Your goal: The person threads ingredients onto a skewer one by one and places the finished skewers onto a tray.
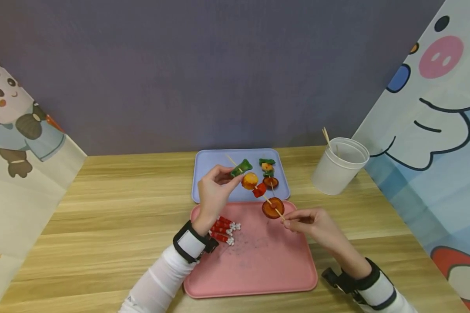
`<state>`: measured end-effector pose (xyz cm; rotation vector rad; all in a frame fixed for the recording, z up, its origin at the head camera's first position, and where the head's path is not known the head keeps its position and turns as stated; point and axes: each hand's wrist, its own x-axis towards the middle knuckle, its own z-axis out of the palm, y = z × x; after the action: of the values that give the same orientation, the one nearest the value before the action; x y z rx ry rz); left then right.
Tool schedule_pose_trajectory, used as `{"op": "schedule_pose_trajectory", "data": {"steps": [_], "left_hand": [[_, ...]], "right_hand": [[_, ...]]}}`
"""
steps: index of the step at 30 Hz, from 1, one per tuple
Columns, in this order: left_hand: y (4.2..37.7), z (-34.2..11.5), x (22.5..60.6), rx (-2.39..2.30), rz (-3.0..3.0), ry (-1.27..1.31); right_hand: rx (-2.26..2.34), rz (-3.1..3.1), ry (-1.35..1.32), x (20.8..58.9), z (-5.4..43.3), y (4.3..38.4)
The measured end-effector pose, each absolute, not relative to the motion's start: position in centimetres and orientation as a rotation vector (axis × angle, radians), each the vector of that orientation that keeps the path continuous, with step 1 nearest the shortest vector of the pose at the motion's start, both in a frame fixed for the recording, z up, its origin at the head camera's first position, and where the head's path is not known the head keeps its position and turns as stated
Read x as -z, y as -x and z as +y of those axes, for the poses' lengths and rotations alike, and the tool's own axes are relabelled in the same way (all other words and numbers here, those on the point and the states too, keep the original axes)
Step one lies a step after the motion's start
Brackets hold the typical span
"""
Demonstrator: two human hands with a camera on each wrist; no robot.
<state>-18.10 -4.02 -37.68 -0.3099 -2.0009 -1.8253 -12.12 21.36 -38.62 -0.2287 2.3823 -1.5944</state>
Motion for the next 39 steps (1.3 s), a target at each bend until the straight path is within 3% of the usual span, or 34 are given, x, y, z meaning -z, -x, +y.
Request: {"op": "schedule_pose_trajectory", "data": {"steps": [15,27,39], "left_hand": [[19.3,-4.6,37.9,1.768,-2.097,0.327],[18.4,-9.7,38.3,1.562,-2.126,0.202],[17.4,-14.3,38.2,1.415,-2.127,0.113]], "right_hand": [[1.545,2.492,0.135,39.3,19.1,13.7],[1.462,2.52,0.026,41.6,17.9,19.1],[1.35,2.517,0.003,42.3,17.2,22.1]]}}
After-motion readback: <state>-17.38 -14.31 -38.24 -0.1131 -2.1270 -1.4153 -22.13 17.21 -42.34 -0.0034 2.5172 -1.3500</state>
